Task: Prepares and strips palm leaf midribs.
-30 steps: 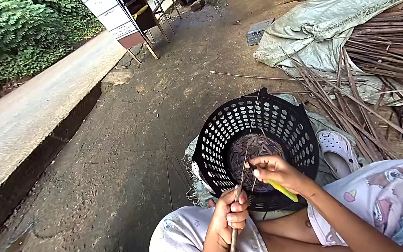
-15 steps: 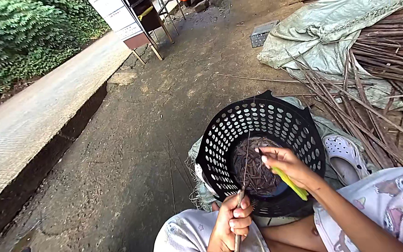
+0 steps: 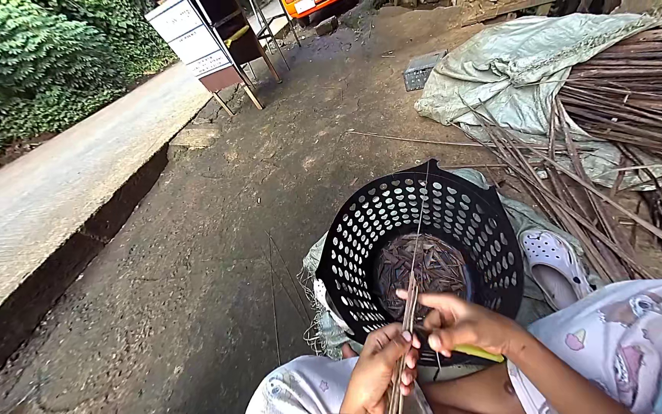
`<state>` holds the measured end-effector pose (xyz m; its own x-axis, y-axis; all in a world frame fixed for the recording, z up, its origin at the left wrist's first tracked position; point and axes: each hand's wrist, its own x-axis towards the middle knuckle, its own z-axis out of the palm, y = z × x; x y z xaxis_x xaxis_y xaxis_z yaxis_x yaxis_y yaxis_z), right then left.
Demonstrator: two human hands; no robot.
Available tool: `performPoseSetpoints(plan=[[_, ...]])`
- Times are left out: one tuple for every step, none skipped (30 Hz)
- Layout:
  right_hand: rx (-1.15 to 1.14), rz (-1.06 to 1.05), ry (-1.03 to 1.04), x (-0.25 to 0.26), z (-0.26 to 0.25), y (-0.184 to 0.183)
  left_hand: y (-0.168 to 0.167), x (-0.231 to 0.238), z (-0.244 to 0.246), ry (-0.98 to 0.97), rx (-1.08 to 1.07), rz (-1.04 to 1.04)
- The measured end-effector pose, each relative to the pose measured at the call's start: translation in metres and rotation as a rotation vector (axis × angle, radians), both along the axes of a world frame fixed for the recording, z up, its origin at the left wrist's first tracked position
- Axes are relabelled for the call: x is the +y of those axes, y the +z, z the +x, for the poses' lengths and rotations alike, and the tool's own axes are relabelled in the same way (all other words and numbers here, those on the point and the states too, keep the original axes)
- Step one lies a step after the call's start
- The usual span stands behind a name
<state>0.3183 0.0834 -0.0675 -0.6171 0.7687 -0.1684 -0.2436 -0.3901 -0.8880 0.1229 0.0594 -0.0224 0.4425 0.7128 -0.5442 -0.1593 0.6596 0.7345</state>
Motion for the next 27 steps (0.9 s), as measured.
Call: performPoseSetpoints(plan=[[0.001, 0.002, 0.034, -0.001, -0.004, 0.0, -0.001, 0.0, 0.001, 0.021, -0.011, 0.014], [-0.002, 0.0, 0.029, -0.001, -0.007, 0.001, -0.002, -0.001, 0.001, 0.044, -0.019, 0.026], [-0.007, 0.002, -0.001, -0.001, -0.009, 0.004, -0.002, -0.002, 0.002, 0.067, -0.02, 0.034], [-0.012, 0.005, -0.035, -0.001, -0.012, 0.006, -0.002, -0.002, 0.001, 0.085, -0.021, 0.039], [-0.016, 0.01, -0.07, -0.002, -0.014, 0.007, -0.001, -0.003, 0.001, 0.099, -0.02, 0.046], [-0.025, 0.016, -0.109, -0.002, -0.016, 0.008, 0.0, -0.002, 0.001, 0.109, -0.013, 0.054], [-0.031, 0.017, -0.156, -0.003, -0.018, 0.01, 0.001, -0.002, 0.002, 0.113, -0.005, 0.065], [-0.033, 0.015, -0.202, -0.004, -0.019, 0.01, 0.001, -0.001, 0.002, 0.11, 0.003, 0.078], [-0.034, 0.011, -0.24, -0.005, -0.02, 0.012, 0.001, -0.001, 0.002, 0.106, 0.009, 0.088], [-0.034, 0.01, -0.26, -0.005, -0.021, 0.013, 0.001, -0.002, 0.002, 0.104, 0.008, 0.094], [-0.03, 0.017, -0.271, -0.005, -0.022, 0.013, 0.001, -0.002, 0.002, 0.104, 0.003, 0.098], [-0.024, 0.024, -0.282, -0.005, -0.023, 0.013, 0.001, -0.002, 0.002, 0.107, -0.002, 0.099], [-0.021, 0.028, -0.295, -0.005, -0.024, 0.012, 0.001, -0.001, 0.001, 0.11, -0.005, 0.097], [-0.022, 0.032, -0.314, -0.004, -0.025, 0.012, 0.001, -0.001, 0.001, 0.114, -0.005, 0.095], [-0.026, 0.037, -0.333, -0.004, -0.026, 0.012, 0.001, 0.0, 0.001, 0.118, -0.003, 0.091], [-0.036, 0.044, -0.356, -0.004, -0.027, 0.012, 0.001, 0.001, 0.001, 0.122, -0.001, 0.088], [-0.054, 0.055, -0.386, -0.004, -0.028, 0.011, 0.001, 0.001, 0.001, 0.124, 0.002, 0.082], [-0.072, 0.066, -0.433, -0.003, -0.029, 0.009, 0.001, 0.001, 0.001, 0.122, 0.002, 0.073], [-0.094, 0.074, -0.487, -0.001, -0.028, 0.007, 0.001, 0.001, 0.001, 0.115, 0.003, 0.065], [-0.115, 0.076, -0.535, 0.003, -0.024, 0.006, 0.002, -0.001, 0.0, 0.105, 0.006, 0.056], [-0.137, 0.059, -0.573, 0.008, -0.02, 0.007, 0.002, -0.002, -0.001, 0.095, 0.008, 0.051], [-0.152, 0.019, -0.601, 0.012, -0.014, 0.008, 0.002, -0.004, -0.002, 0.086, 0.011, 0.048], [-0.156, -0.023, -0.598, 0.014, -0.009, 0.009, 0.003, -0.005, -0.003, 0.077, 0.014, 0.043], [-0.152, -0.033, -0.537, 0.013, -0.004, 0.009, 0.003, -0.005, -0.004, 0.068, 0.016, 0.039], [-0.141, -0.014, -0.422, 0.009, -0.002, 0.008, 0.002, -0.004, -0.004, 0.056, 0.018, 0.037], [-0.126, 0.006, -0.279, 0.006, -0.002, 0.008, 0.002, -0.003, -0.003, 0.045, 0.016, 0.036], [-0.096, 0.007, -0.148, 0.003, -0.004, 0.006, 0.001, -0.002, -0.002, 0.039, 0.013, 0.031]])
